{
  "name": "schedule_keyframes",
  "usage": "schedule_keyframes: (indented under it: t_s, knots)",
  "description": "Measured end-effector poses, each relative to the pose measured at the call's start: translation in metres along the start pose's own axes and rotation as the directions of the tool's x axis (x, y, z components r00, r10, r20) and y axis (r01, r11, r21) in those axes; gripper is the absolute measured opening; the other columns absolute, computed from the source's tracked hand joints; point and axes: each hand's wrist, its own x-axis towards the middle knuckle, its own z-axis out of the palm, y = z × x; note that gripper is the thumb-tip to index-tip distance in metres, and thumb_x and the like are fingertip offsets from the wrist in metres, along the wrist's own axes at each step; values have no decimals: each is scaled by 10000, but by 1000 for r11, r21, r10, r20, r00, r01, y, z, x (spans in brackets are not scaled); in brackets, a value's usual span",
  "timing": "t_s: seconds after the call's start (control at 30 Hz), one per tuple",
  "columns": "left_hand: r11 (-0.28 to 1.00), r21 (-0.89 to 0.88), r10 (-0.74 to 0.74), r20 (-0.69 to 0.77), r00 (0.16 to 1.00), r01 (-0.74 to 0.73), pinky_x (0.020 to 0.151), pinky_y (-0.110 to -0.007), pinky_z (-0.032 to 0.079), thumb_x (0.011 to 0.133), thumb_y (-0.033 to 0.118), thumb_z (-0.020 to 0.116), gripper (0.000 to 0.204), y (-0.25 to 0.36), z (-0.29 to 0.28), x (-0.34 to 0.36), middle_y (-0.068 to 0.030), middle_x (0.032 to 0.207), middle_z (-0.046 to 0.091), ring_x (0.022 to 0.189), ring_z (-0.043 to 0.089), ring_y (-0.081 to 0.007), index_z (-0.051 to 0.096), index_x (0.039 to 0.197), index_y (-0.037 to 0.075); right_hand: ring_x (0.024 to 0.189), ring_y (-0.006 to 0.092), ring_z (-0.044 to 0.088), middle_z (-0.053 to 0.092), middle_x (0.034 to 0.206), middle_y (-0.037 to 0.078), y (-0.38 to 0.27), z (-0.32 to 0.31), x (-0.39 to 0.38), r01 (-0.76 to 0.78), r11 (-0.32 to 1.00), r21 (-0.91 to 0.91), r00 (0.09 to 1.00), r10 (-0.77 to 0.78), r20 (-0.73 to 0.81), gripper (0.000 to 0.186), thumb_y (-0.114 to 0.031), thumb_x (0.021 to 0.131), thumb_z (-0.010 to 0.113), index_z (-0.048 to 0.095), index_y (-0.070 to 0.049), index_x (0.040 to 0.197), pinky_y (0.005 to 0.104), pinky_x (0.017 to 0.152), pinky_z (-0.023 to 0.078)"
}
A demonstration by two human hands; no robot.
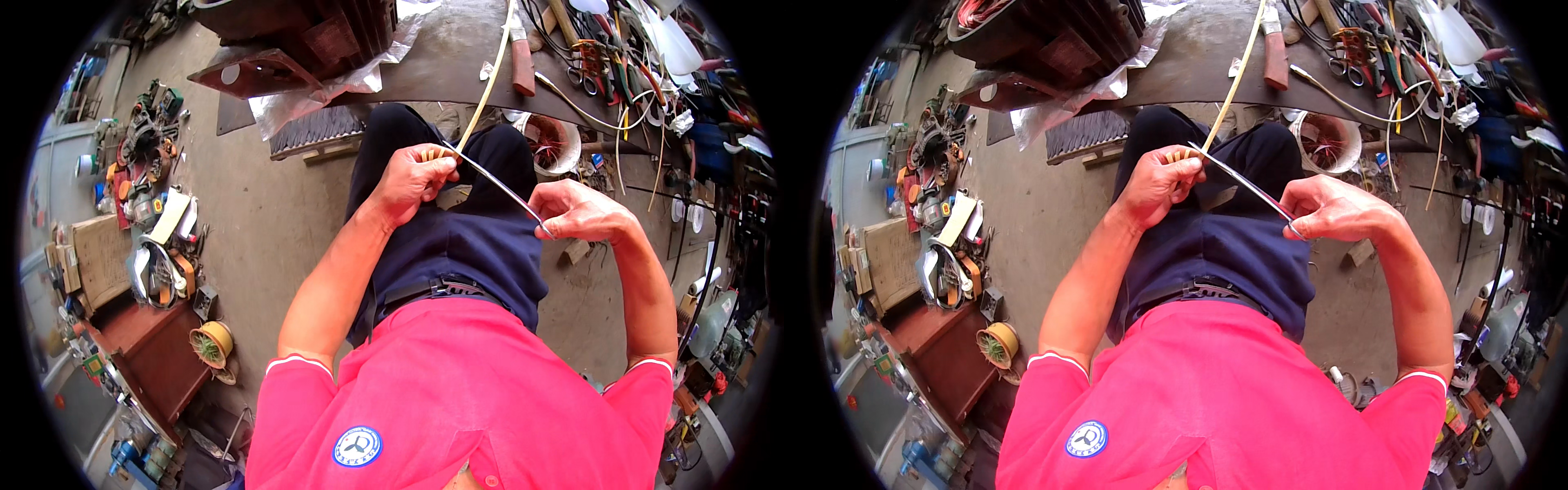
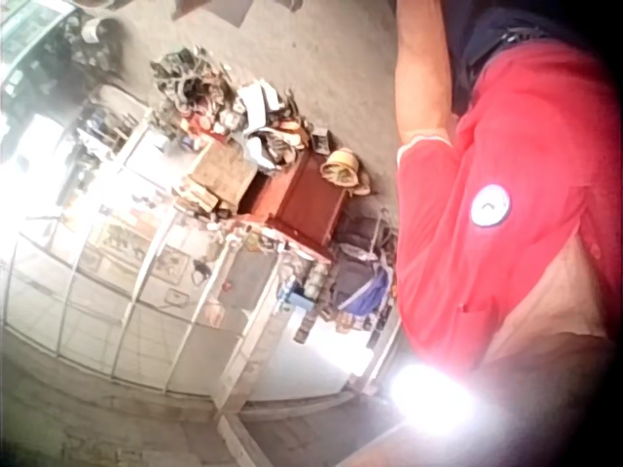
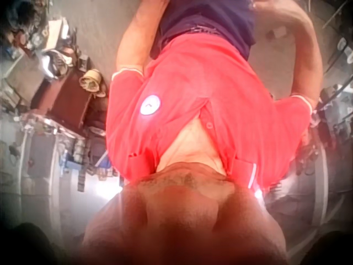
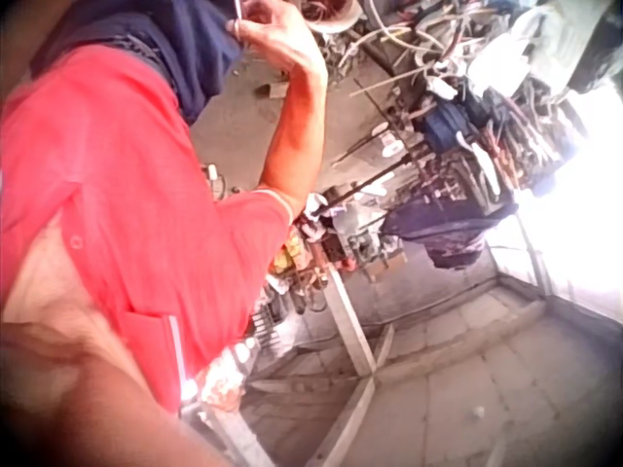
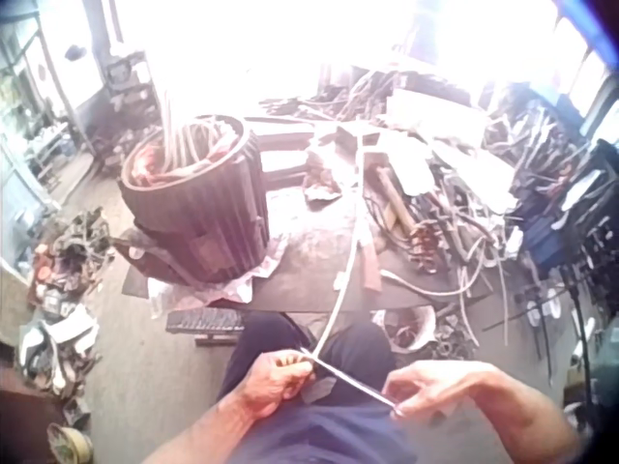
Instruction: The person sits in a cluttered workshop and works on a small electrical component with multiple wires. They use pliers to strip wire insulation and a screwdriver to adjust connections on the component. The person also handles a long white cable and a motor stator, placing the stator on a nearby table.
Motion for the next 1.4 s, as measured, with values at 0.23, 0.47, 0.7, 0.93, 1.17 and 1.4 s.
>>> schedule_keyframes:
  t_s: [0.23, 0.47, 0.7, 0.93, 1.17, 1.4]
  knots:
    - [987, -159, -9, -2, 1000, 9, 452, -208, 344, 922, 138, 562, 64, -1, -10, 3, -30, 723, 582, 572, 482, -83, 564, 880, 90, 665, 50, 546, 623, 748, -8, 22, 8, -14, 4, 991, 130, 999, 2, -43, 258, -75, 775, 749, 604, 13, 970, 208, 599, 424]
    - [997, -78, 2, -69, 998, -7, 433, -209, 353, 969, 208, 538, 167, 5, 4, 32, -40, 738, 626, 547, 517, -84, 612, 933, 63, 720, 77, 553, 617, 797, 19, 35, 4, -32, -29, 988, 152, 994, 45, -100, 405, -245, 733, 729, 581, 4, 1015, 243, 643, 447]
    - [998, -51, 26, 7, 1000, -25, 419, -182, 320, 965, 158, 592, 161, 7, 15, 26, -48, 754, 662, 521, 476, -46, 654, 999, 14, 769, 104, 580, 630, 829, 40, 22, -3, -19, -19, 1000, 10, 996, 20, -87, 450, -315, 728, 697, 555, 3, 1012, 267, 708, 481]
    - [999, -29, -28, 45, 999, 29, 421, -172, 313, 963, 161, 597, 170, 10, 10, 5, -32, 748, 659, 523, 475, -37, 656, 1030, 16, 774, 91, 568, 628, 833, 24, 6, -7, -4, -37, 999, -24, 999, 36, -25, 373, -241, 754, 731, 581, -5, 1001, 252, 683, 456]
    - [998, 17, -64, 27, 998, 63, 423, -180, 316, 955, 165, 584, 177, 9, 5, 2, -23, 735, 638, 515, 464, -43, 653, 1031, 20, 752, 73, 562, 618, 814, 2, 15, -9, -2, 8, 997, 80, 1000, -9, 12, 323, -161, 785, 745, 592, 1, 1018, 228, 670, 445]
    - [998, -15, -67, 15, 998, 68, 416, -188, 347, 944, 169, 569, 159, 17, 10, -6, -26, 713, 597, 496, 466, -61, 615, 994, 25, 744, 117, 649, 680, 820, 65, 23, -2, -10, 73, 982, 174, 997, -66, -45, 174, -24, 798, 653, 610, 27, 959, 270, 697, 518]
